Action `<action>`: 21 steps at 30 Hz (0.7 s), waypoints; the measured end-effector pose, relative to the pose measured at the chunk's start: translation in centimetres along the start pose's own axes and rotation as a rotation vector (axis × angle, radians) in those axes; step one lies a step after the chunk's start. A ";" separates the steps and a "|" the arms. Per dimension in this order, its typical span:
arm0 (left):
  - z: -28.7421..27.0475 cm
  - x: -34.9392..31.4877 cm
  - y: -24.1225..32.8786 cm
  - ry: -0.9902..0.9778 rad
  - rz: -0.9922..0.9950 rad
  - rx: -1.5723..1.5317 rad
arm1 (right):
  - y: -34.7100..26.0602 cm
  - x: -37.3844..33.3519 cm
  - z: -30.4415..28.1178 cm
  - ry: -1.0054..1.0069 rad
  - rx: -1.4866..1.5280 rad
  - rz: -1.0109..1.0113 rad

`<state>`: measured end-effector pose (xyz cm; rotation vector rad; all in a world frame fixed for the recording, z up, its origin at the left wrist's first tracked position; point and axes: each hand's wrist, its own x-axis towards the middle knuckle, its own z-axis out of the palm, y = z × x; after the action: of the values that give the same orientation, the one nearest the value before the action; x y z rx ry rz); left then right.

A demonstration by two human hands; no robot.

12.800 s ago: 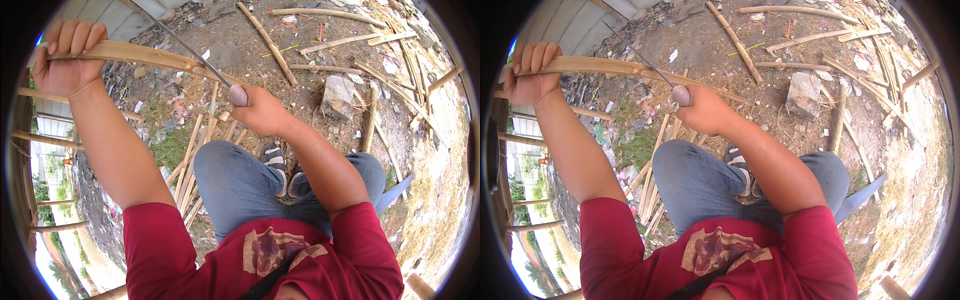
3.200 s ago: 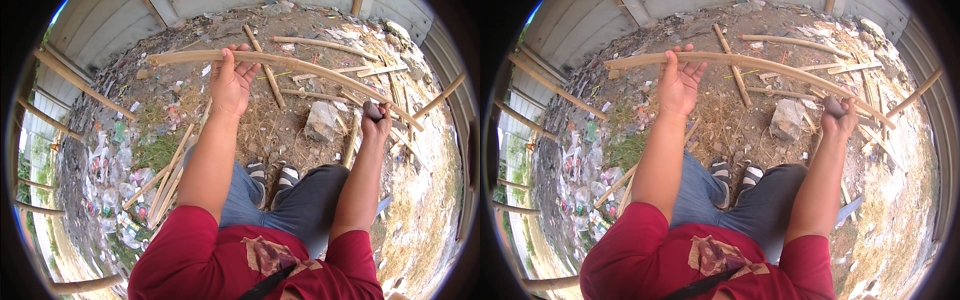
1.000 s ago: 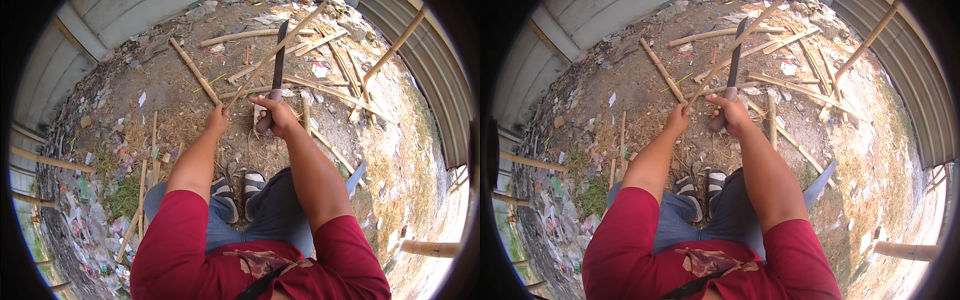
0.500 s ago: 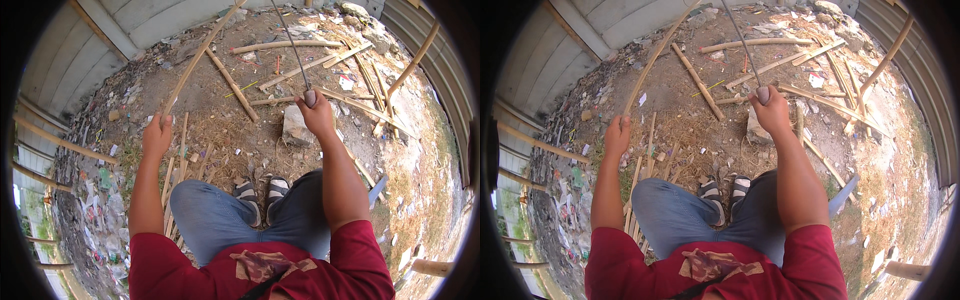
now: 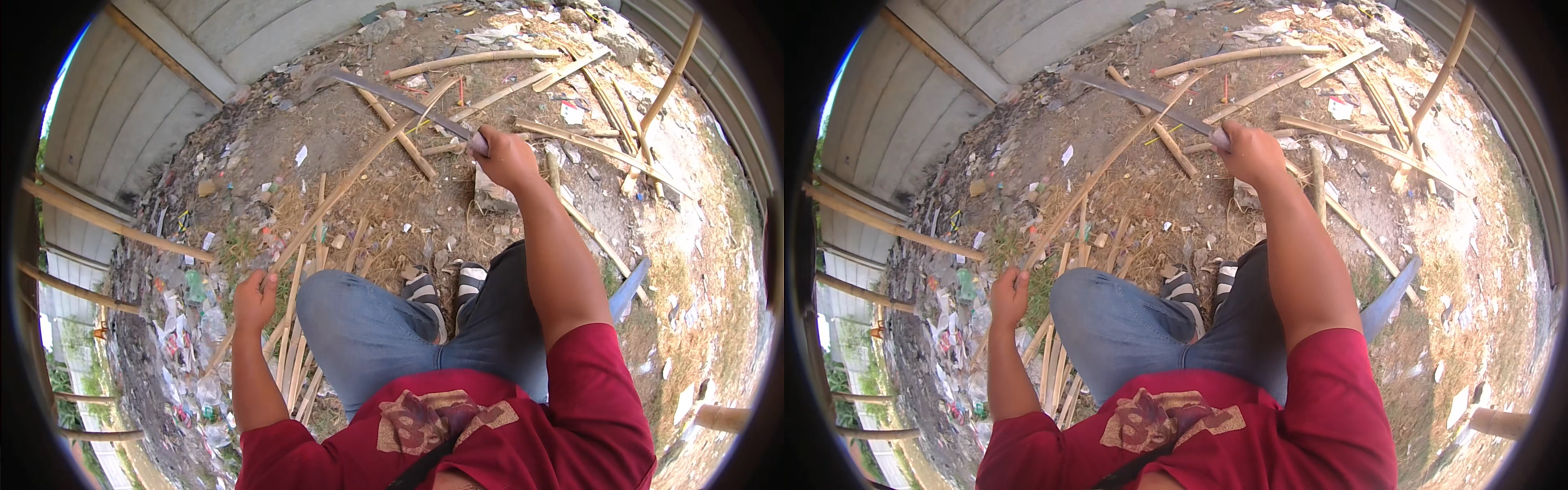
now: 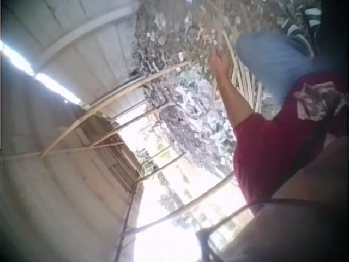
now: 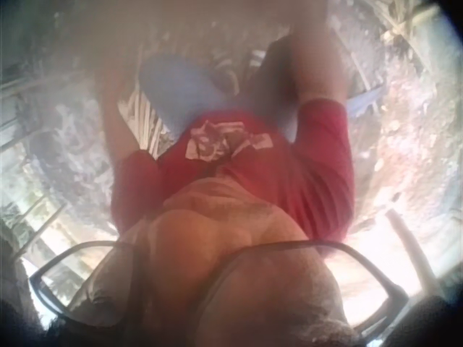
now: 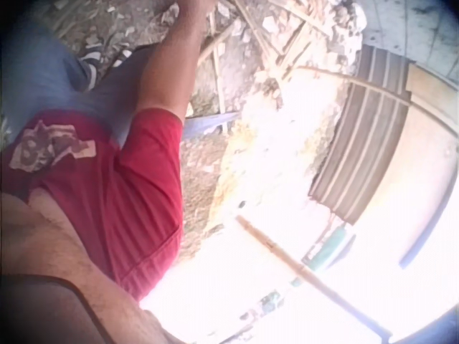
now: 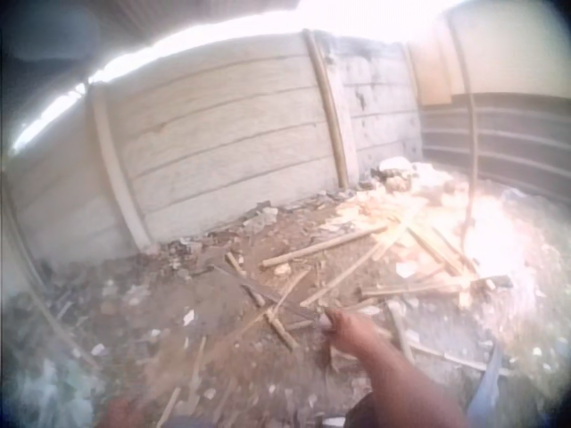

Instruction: The person sits on the ground and uses a machete to sharpen the ends of thin wooden sticks. They hold each stick with one hand and repeatedly strike the tip with the blade to create a point, then set the stick aside and pick up another one.

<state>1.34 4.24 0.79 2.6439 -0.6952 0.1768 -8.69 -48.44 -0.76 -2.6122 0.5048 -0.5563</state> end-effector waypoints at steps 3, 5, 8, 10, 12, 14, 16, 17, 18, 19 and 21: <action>-1.4 -2.2 -0.1 -0.049 -0.018 -0.018 | 2.4 0.1 -0.3 0.115 0.065 0.131; -1.5 -2.9 0.4 -0.051 0.015 -0.002 | 2.2 -0.3 -0.3 0.124 0.077 0.079; -1.3 -3.5 0.4 -0.036 0.026 -0.031 | 0.0 -1.3 -0.6 0.088 0.050 -0.020; -1.1 -3.8 0.2 -0.043 0.013 -0.078 | -1.1 -1.7 -0.7 0.031 0.007 -0.119; -1.1 -3.9 -0.1 -0.056 -0.002 -0.118 | -0.6 -1.8 -0.6 0.061 -0.042 -0.215; -1.8 -4.5 -0.7 -0.073 -0.028 -0.140 | -0.1 -1.9 -0.9 0.058 -0.076 -0.192; -2.2 -5.4 -2.0 -0.032 -0.002 -0.082 | 1.6 -1.2 -0.9 0.097 0.011 -0.016; -2.5 -5.4 -1.6 -0.009 0.012 -0.055 | 2.2 -1.1 -1.1 0.114 0.038 0.035; -2.5 -5.4 -1.0 -0.001 0.029 -0.025 | 2.7 -1.0 -1.1 0.132 0.065 0.086; -2.4 -5.4 -0.3 0.006 0.047 0.004 | 3.0 -1.1 -0.9 0.131 0.045 0.089; -2.0 -5.6 0.6 0.048 0.066 0.066 | 2.2 -1.5 -1.6 0.125 0.004 0.086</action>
<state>-3.86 7.08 1.64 2.6716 -0.7739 0.2854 -11.32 -50.20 -0.89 -2.5491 0.6512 -0.6937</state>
